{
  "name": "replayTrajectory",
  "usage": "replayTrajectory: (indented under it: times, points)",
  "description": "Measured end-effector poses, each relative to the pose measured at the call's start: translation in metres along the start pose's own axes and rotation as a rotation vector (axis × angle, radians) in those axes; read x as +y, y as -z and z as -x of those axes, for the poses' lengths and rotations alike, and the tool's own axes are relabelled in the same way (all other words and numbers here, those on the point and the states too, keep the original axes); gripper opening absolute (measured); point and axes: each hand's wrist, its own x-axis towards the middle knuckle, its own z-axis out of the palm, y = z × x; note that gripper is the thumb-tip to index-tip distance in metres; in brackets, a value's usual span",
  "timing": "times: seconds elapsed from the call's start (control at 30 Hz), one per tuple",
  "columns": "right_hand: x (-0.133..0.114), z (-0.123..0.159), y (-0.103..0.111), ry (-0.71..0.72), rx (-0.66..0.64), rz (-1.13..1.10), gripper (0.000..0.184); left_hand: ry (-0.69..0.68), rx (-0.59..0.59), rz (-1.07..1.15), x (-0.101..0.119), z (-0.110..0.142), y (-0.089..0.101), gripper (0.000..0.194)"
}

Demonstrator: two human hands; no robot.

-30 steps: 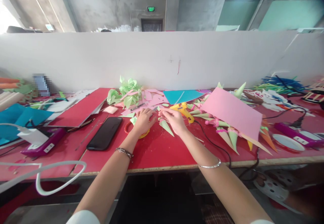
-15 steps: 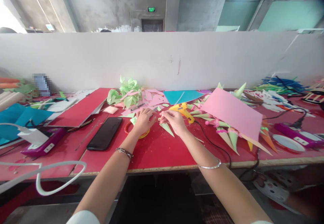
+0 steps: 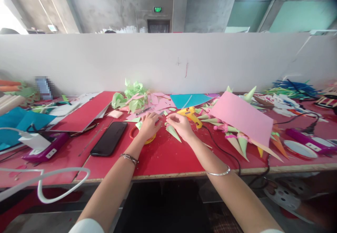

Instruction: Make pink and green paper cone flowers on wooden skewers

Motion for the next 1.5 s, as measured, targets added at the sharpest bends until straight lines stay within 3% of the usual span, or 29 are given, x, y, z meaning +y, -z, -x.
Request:
replayTrajectory:
  times: [0.2,0.53,0.73,0.97,1.17,1.37,1.5]
  points:
    - [-0.004,0.001,-0.001,0.000,-0.056,-0.011,0.020,0.003,-0.001,0.007,0.000,0.000,0.000,0.020]
    - [-0.003,0.000,-0.001,0.001,-0.011,0.009,0.023,0.017,-0.005,0.003,0.000,0.000,0.000,0.022]
    - [0.001,-0.001,0.000,0.061,-0.022,0.143,0.014,0.036,0.008,0.000,0.001,0.000,0.002,0.021]
    - [0.007,-0.002,0.003,0.070,0.020,0.241,0.019,0.049,0.006,-0.006,0.003,0.000,0.002,0.021]
    - [0.010,-0.002,0.005,0.187,-0.023,0.366,0.020,0.052,0.003,-0.003,0.003,0.000,0.002,0.022]
    - [0.004,0.000,0.004,0.305,-0.094,0.656,0.015,0.042,0.001,0.004,0.003,0.000,0.003,0.020]
    - [0.004,0.000,0.004,0.270,-0.053,0.765,0.012,0.041,-0.001,0.000,0.003,0.001,0.003,0.019]
